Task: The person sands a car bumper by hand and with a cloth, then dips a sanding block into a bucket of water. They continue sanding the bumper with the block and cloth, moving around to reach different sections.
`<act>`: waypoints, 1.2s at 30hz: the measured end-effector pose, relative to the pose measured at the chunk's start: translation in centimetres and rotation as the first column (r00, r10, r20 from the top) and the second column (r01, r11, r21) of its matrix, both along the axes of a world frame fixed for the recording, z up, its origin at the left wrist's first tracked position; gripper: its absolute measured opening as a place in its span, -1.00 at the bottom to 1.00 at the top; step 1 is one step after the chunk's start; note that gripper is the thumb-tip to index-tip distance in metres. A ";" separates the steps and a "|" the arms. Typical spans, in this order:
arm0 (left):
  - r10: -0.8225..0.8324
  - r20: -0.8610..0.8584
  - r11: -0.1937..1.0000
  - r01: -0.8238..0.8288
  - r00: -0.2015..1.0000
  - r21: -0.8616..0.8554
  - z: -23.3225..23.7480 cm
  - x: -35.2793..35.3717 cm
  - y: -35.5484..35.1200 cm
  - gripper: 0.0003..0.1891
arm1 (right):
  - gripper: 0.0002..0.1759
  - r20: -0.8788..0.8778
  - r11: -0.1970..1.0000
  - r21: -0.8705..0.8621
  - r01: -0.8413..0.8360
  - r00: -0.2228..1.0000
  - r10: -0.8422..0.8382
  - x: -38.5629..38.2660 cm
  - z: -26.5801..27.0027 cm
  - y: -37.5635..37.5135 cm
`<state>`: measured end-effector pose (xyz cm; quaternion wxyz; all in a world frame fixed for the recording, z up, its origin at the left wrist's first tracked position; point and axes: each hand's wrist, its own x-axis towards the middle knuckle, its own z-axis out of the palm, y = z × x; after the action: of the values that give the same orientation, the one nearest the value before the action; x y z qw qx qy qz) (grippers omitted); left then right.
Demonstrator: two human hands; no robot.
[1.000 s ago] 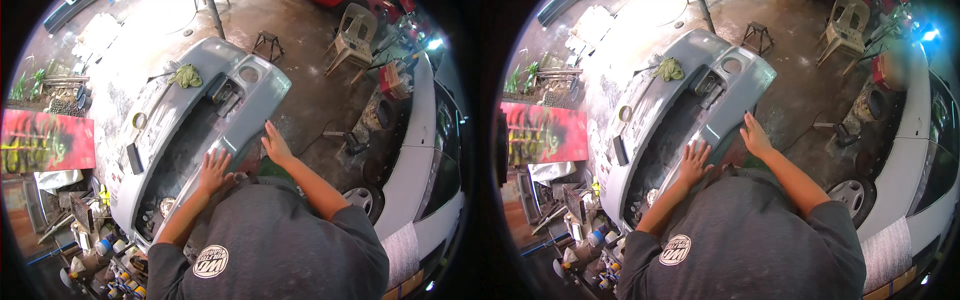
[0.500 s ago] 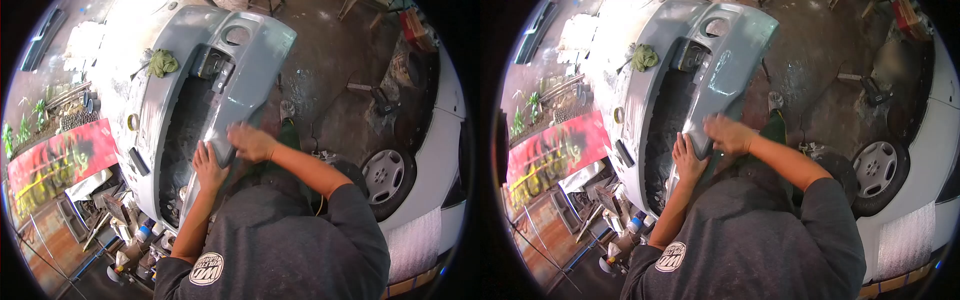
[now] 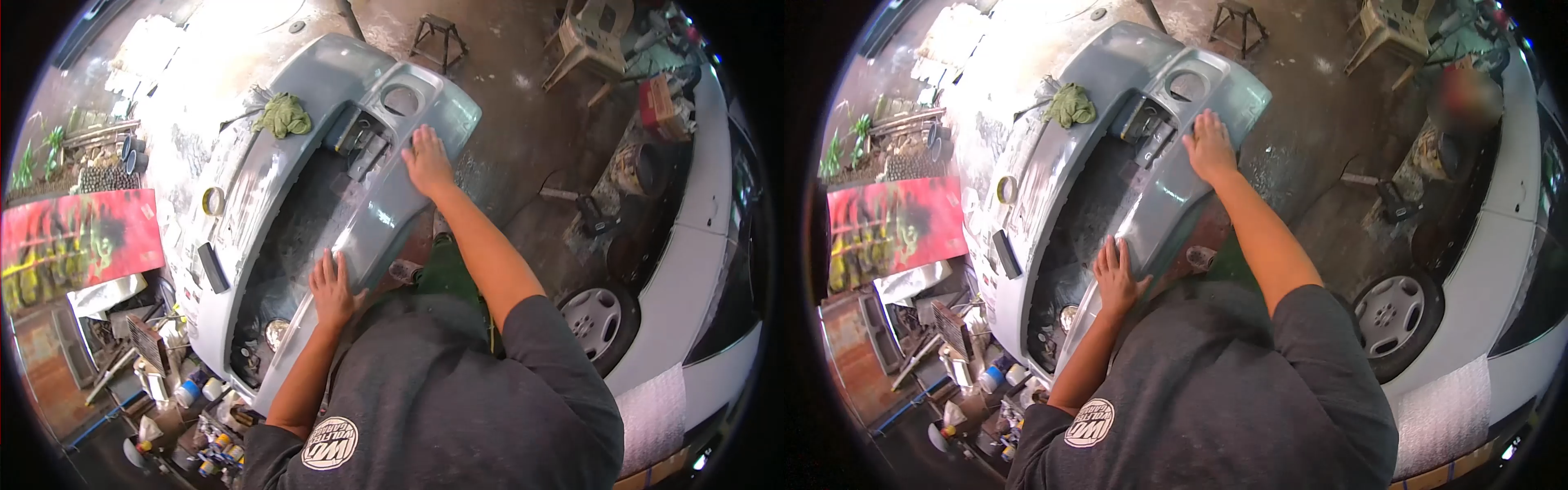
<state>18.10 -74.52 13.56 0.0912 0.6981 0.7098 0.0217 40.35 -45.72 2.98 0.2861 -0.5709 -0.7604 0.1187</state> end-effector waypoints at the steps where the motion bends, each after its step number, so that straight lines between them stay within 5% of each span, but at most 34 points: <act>1: -0.003 0.002 1.000 0.003 1.000 0.004 0.0 -0.2 -0.3 0.19 | -0.23 0.045 0.999 -0.047 -0.027 0.999 0.029 -0.5 1.2 -0.5; 3: 0.005 -0.013 1.000 -0.005 1.000 0.014 0.1 -0.3 -0.6 0.19 | -0.21 0.140 0.990 -0.128 -0.059 0.987 0.077 -2.4 4.0 -4.2; 4: 0.013 -0.016 1.000 -0.012 1.000 0.026 -0.1 -0.1 -0.3 0.19 | -0.20 -0.039 0.944 -0.230 -0.235 0.972 0.232 -2.8 4.7 -7.8; 5: 0.015 0.009 0.999 -0.015 1.000 0.029 0.1 -0.1 -0.1 0.19 | -0.19 0.077 0.933 -0.117 -0.341 0.933 0.351 -3.7 5.2 -11.8; 7: 0.018 0.056 1.000 -0.019 0.998 0.023 0.9 -0.2 -0.1 0.20 | -0.18 -0.007 0.824 -0.102 -0.557 0.829 0.560 -3.2 5.9 -16.8; 10: 0.014 0.063 0.999 -0.017 0.998 0.049 0.3 -0.5 -0.3 0.23 | -0.19 0.069 0.773 -0.170 -0.611 0.775 0.628 -0.4 5.5 -12.0; 16: 0.016 0.057 0.997 -0.020 0.998 0.074 0.6 -0.4 0.0 0.06 | -0.18 0.132 0.914 -0.275 -0.298 0.930 0.343 3.7 2.7 2.6; 23: 0.394 0.066 0.911 -0.399 0.917 0.108 -1.6 2.8 4.9 -0.25 | -0.19 0.033 0.902 -0.422 -0.096 0.992 0.121 9.7 -4.5 15.5; 26: 0.489 0.039 0.868 -0.490 0.872 0.075 -3.0 5.2 9.6 -0.40 | -0.18 0.050 0.925 -0.333 -0.183 0.976 0.211 9.1 -3.8 13.5; 27: 0.484 0.041 0.871 -0.485 0.874 0.079 -3.1 6.4 11.6 -0.47 | -0.19 -0.006 0.894 -0.293 -0.340 0.935 0.354 8.8 -1.9 11.6; 30: 0.459 0.030 0.878 -0.458 0.888 0.142 -3.5 10.4 17.7 -0.52 | -0.23 -0.018 0.595 -0.235 -0.769 0.615 0.788 8.8 3.4 6.4; 33: 0.440 0.121 0.862 -0.457 0.890 0.219 -4.4 13.8 22.2 -0.55 | -0.25 -0.099 0.530 -0.314 -0.788 0.582 0.807 11.7 2.9 12.4; 36: 0.435 0.179 0.851 -0.468 0.883 0.238 -4.9 16.8 25.6 -0.53 | -0.23 -0.006 0.811 -0.318 -0.490 0.857 0.515 13.7 -0.5 18.7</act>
<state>34.91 -48.90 8.66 0.0281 0.5149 0.8372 0.1820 54.00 -26.98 2.51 0.1208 -0.3912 -0.8670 0.2841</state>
